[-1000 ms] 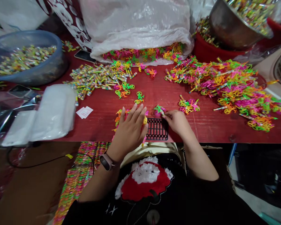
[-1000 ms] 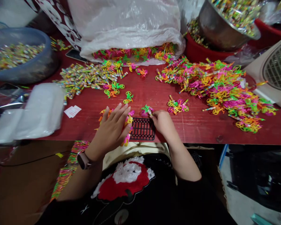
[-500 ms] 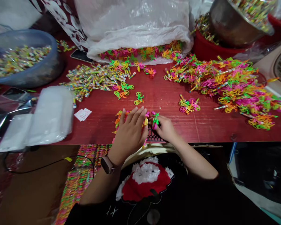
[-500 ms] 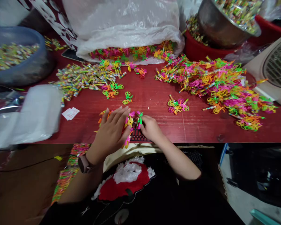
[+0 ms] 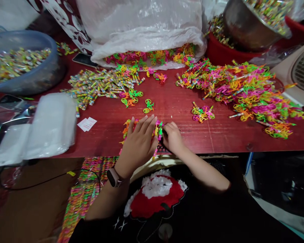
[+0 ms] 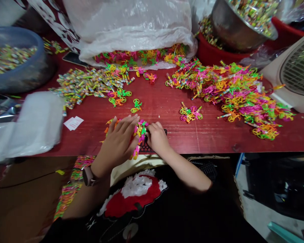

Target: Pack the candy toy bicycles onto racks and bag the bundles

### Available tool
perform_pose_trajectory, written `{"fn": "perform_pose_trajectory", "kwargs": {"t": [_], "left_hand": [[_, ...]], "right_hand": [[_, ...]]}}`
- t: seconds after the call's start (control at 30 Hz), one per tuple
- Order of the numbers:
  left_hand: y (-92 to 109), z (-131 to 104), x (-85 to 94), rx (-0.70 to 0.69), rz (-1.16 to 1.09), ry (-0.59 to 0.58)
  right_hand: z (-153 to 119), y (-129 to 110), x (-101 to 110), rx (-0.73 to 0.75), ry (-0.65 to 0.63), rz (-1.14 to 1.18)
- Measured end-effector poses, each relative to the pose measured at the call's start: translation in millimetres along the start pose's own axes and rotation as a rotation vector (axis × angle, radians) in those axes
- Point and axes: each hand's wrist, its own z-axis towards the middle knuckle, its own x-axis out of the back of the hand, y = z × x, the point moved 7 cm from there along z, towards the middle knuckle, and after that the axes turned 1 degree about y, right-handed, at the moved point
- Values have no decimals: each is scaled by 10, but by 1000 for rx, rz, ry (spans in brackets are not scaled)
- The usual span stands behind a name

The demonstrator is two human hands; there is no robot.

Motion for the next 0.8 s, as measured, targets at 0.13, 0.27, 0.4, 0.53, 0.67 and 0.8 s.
{"fn": "perform_pose_trajectory", "kwargs": {"t": [0.13, 0.27, 0.4, 0.53, 0.67, 0.8], "left_hand": [[0, 34, 28, 21, -21, 15], [45, 212, 54, 60, 21, 44], [104, 465, -8, 11, 67, 14], [89, 582, -124, -66, -32, -100], [29, 560, -141, -71, -74, -143], [19, 500, -65, -75, -146, -161]], "right_hand": [[12, 33, -19, 11, 10, 42], [14, 59, -25, 2, 38, 74], [26, 96, -33, -15, 39, 106], [36, 148, -17, -54, 28, 233], [34, 142, 21, -41, 33, 346], [45, 122, -13, -39, -13, 291]]}}
